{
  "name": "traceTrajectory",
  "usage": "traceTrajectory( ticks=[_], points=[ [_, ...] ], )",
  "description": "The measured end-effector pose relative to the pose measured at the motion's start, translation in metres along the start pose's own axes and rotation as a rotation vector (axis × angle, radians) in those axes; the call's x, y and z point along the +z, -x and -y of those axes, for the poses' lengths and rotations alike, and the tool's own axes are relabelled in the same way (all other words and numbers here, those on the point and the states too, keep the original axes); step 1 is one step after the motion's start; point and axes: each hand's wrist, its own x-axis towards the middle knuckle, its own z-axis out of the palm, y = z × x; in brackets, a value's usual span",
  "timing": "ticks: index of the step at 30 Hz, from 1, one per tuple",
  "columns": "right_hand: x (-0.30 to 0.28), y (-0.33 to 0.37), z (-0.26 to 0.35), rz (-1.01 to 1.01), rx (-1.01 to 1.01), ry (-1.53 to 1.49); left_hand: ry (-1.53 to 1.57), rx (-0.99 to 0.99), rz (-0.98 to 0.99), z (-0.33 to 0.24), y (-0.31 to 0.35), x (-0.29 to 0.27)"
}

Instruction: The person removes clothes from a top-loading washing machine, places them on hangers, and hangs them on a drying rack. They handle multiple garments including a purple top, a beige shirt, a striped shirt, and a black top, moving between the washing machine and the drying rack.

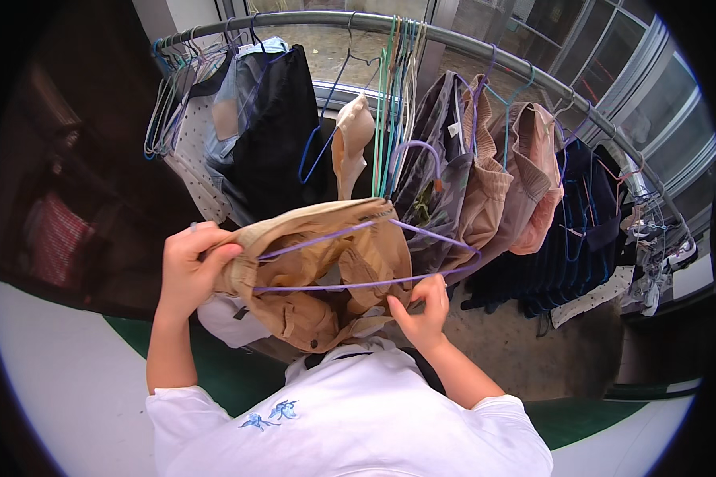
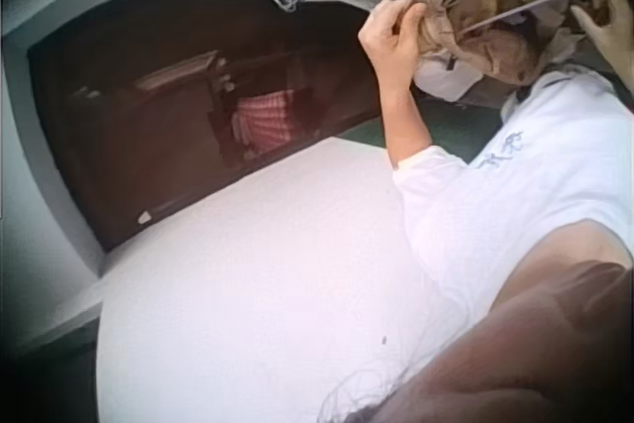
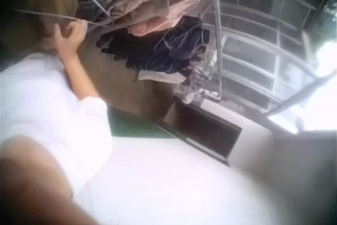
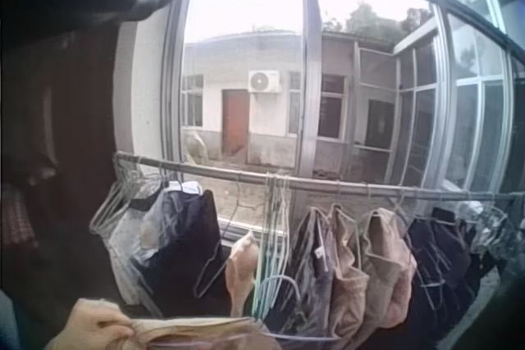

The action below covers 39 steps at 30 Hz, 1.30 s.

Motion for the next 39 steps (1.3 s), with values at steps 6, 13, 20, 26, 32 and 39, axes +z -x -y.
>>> traceTrajectory(
  ticks=[6, 13, 20, 26, 32, 39],
  points=[
    [0.029, 0.012, -0.056, 0.08, 0.678, -0.485, 0.022, 0.037, 0.03, 0.018, 0.017, -0.048],
    [-0.039, -0.066, -0.017, 0.191, 0.773, -0.49, -0.232, -0.085, 0.31, 0.028, 0.024, -0.084],
    [-0.091, -0.108, 0.027, 0.729, 0.475, -0.22, -0.299, 0.089, -0.091, 0.039, 0.046, -0.088],
    [-0.123, -0.129, -0.003, 0.672, 0.706, -0.503, -0.646, 0.558, -0.208, 0.037, 0.035, -0.088],
    [-0.075, -0.096, -0.01, 1.009, 0.456, -0.11, -0.461, 0.332, -0.253, 0.067, 0.048, -0.08],
    [-0.043, -0.067, -0.021, 0.654, 0.847, -0.43, -0.532, 0.352, -0.306, 0.084, 0.053, -0.079]
  ],
)
